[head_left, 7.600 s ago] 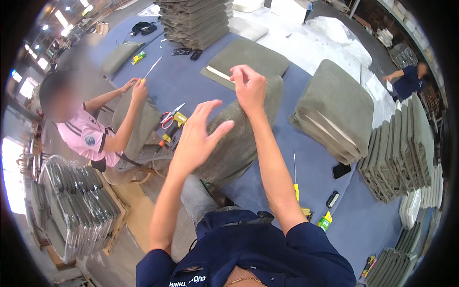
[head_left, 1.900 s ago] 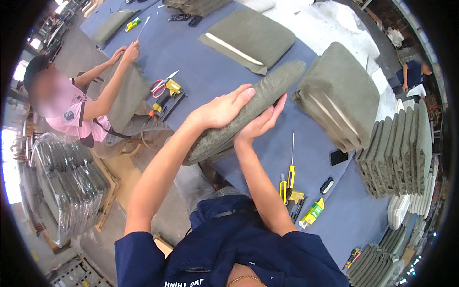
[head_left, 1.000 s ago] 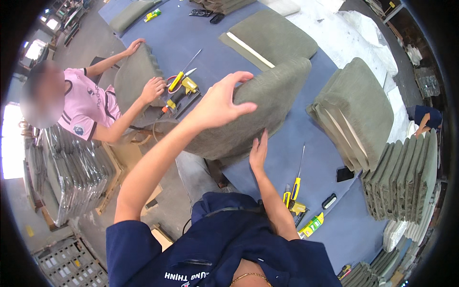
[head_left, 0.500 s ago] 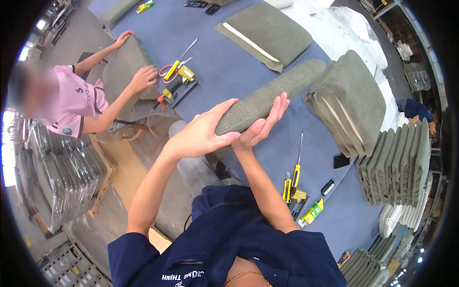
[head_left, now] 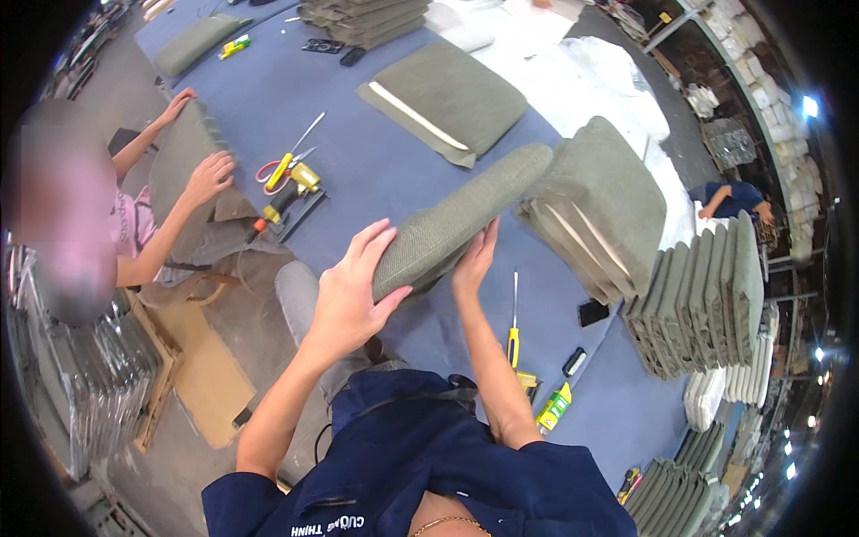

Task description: The person folds and staples green fabric-covered cushions at a work table. They repeatedly fold the fabric edges and use a staple gun to secure them, stacking finished cushions on the table. A coworker performs similar tasks nearby.

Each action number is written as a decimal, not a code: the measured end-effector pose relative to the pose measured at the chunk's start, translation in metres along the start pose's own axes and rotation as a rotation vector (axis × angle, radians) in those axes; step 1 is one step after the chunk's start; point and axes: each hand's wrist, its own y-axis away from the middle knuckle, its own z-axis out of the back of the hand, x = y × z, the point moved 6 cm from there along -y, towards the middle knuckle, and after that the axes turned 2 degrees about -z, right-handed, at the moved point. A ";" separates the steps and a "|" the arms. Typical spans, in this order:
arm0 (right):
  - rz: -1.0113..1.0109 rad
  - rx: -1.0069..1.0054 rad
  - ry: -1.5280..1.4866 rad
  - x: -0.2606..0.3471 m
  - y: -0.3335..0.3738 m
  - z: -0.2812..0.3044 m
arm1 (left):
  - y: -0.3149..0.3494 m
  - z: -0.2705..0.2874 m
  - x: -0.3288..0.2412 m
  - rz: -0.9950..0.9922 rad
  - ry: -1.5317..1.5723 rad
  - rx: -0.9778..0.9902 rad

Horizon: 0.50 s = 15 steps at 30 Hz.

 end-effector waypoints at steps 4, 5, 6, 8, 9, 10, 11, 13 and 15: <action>0.024 -0.110 -0.031 0.008 -0.080 0.056 | 0.013 -0.012 -0.009 0.090 0.099 0.022; 0.051 -0.138 -0.058 0.016 -0.100 0.068 | 0.016 -0.015 -0.014 0.094 0.094 0.032; -0.002 -0.124 -0.122 0.020 -0.118 0.073 | 0.020 -0.018 -0.016 0.065 0.086 0.036; -0.110 -0.091 -0.253 0.022 -0.146 0.084 | 0.030 -0.017 -0.022 0.045 0.101 0.031; -0.236 -0.111 -0.258 0.017 -0.151 0.089 | 0.036 -0.016 -0.025 0.038 0.106 0.030; -0.366 -0.120 -0.285 0.011 -0.155 0.080 | 0.045 -0.010 -0.025 0.041 0.090 0.021; -0.496 -0.137 -0.317 0.000 -0.156 0.073 | 0.053 -0.002 -0.024 0.058 0.093 0.034; -0.281 -0.140 -0.335 -0.068 -0.161 0.099 | 0.061 0.015 -0.025 0.060 0.108 0.073; -0.178 -0.109 -0.315 -0.092 -0.148 0.084 | 0.078 0.034 0.002 0.143 0.244 0.101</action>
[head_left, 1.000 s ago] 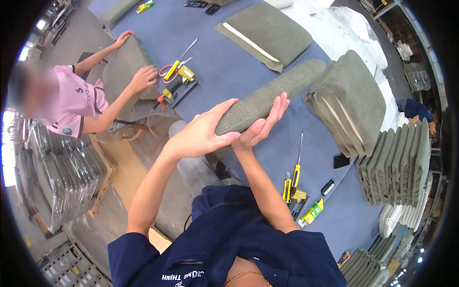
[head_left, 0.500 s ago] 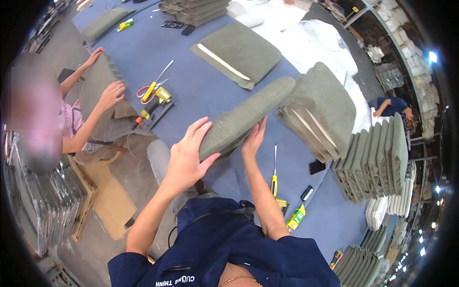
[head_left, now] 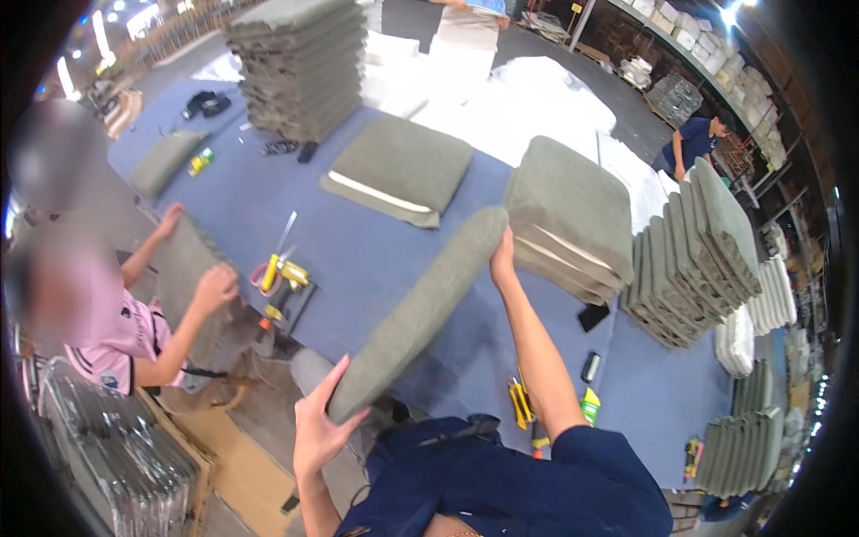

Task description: The person folds and staples green fabric-covered cushions at a work table. They repeatedly fold the fabric edges and use a staple gun to secure them, stacking finished cushions on the table. A coworker performs similar tasks nearby.

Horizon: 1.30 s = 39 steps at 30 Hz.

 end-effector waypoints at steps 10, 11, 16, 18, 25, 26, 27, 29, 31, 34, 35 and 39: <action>0.095 0.239 0.250 0.062 0.086 -0.011 | 0.068 0.060 0.119 0.101 0.548 -0.305; 0.147 0.139 0.286 0.077 0.103 -0.002 | 0.074 0.052 0.142 0.088 0.721 -0.338; 0.079 -0.061 0.322 0.054 0.167 0.085 | 0.044 -0.033 0.290 0.287 0.894 -0.370; 0.082 -0.403 0.347 0.061 0.194 0.133 | -0.009 -0.047 0.246 0.297 0.924 -0.280; 0.151 -0.228 0.955 0.274 0.164 0.165 | -0.087 -0.120 0.159 0.404 0.700 0.103; 0.173 -0.178 1.076 0.301 0.173 0.155 | -0.089 -0.133 0.141 0.437 0.605 0.106; 0.220 -0.098 1.168 0.316 0.179 0.133 | -0.087 -0.160 0.161 0.318 0.546 0.120; 0.308 0.063 1.133 0.297 0.197 0.119 | -0.084 -0.204 0.135 0.149 0.264 0.208; 0.366 0.225 1.145 0.285 0.188 0.096 | -0.071 -0.232 0.092 0.132 0.402 0.350; 0.336 0.431 1.189 0.294 0.181 0.052 | -0.048 -0.215 0.021 0.033 0.508 0.501; 0.288 0.525 1.172 0.308 0.182 0.030 | -0.044 -0.207 0.004 -0.008 0.508 0.531; 0.192 0.773 0.825 0.313 0.205 0.000 | -0.045 -0.182 -0.021 -0.087 0.430 0.431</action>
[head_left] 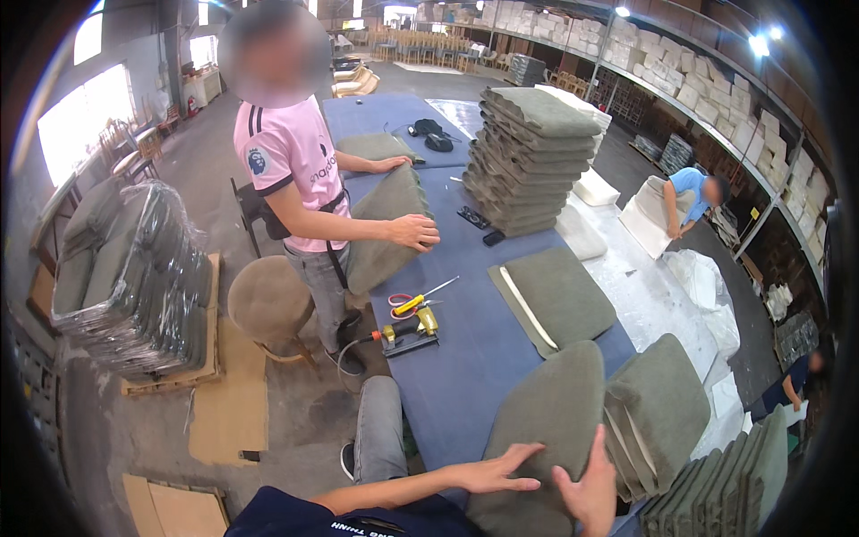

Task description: The person folds and staples green fabric-covered cushions at a work table. They repeatedly fold the fabric edges and use a staple gun to secure them, stacking finished cushions on the table. A coworker performs similar tasks nearby.

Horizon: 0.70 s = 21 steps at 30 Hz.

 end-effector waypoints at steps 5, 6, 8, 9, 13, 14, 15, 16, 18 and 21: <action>-0.011 0.033 -0.346 0.020 0.003 -0.033 | 0.009 0.031 0.018 0.073 0.005 -0.070; -0.012 0.038 -0.317 0.025 0.001 -0.034 | 0.012 0.037 0.021 0.130 0.119 -0.054; -0.021 0.053 -0.281 0.033 0.003 -0.037 | 0.017 0.061 0.011 0.102 0.065 -0.075; -0.032 0.064 -0.276 0.036 0.007 -0.039 | 0.018 0.077 0.004 0.051 -0.001 -0.124; -0.044 0.079 -0.309 0.029 0.020 -0.029 | 0.011 0.152 -0.012 0.074 -0.300 -0.356; -0.032 0.091 -0.329 0.023 0.023 -0.025 | 0.006 0.165 -0.019 0.006 -0.406 -0.360; -0.026 0.106 -0.346 0.016 0.028 -0.020 | -0.001 0.174 -0.025 -0.061 -0.505 -0.364; -0.025 0.119 -0.365 0.008 0.033 -0.016 | -0.011 0.179 -0.030 -0.084 -0.502 -0.348; -0.015 0.180 -0.440 -0.005 0.047 -0.008 | -0.030 0.184 -0.035 -0.159 -0.485 -0.318; 0.064 0.279 -0.516 -0.029 0.070 0.002 | -0.042 0.177 -0.027 -0.196 -0.350 -0.159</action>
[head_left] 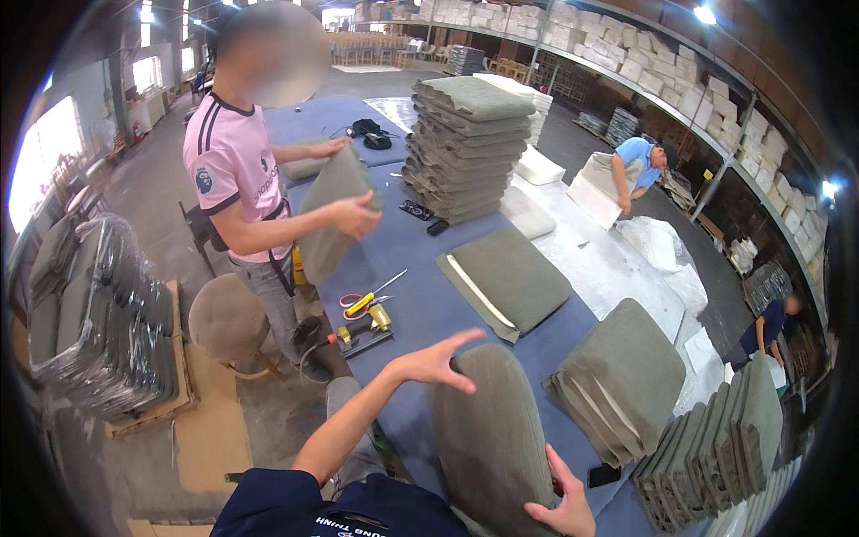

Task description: The person folds and staples green fabric-covered cushions at a work table. They repeatedly fold the fabric edges and use a staple gun to secure them, stacking finished cushions on the table. A coworker performs similar tasks nearby.

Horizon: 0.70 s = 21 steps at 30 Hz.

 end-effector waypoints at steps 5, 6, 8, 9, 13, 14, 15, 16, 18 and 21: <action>-0.165 0.003 -0.206 -0.034 0.041 0.032 | 0.016 -0.019 -0.043 0.093 0.049 0.251; -0.222 0.008 -0.253 -0.062 0.055 0.050 | 0.026 -0.016 -0.054 0.121 -0.007 0.240; -0.324 0.004 -0.346 -0.115 0.081 0.068 | 0.043 -0.014 -0.071 0.100 0.050 0.312; -0.288 -0.154 -0.451 -0.136 0.090 0.070 | 0.054 -0.018 -0.073 0.077 0.099 0.354; -0.205 -0.663 -0.823 -0.177 0.093 0.043 | 0.087 -0.034 -0.089 0.015 0.339 0.480; -0.203 -0.747 -0.917 -0.185 0.088 0.019 | 0.089 -0.037 -0.089 0.017 0.318 0.471; -0.194 -0.815 -0.995 -0.190 0.083 -0.001 | 0.091 -0.038 -0.088 0.016 0.301 0.465; -0.190 -0.869 -1.068 -0.193 0.076 -0.017 | 0.097 -0.038 -0.087 0.023 0.289 0.455; -0.181 -0.911 -1.187 -0.198 0.048 -0.038 | 0.114 -0.028 -0.080 0.111 0.281 0.400; -0.143 -0.957 -1.347 -0.205 0.003 -0.048 | 0.132 -0.013 -0.071 0.163 0.302 0.329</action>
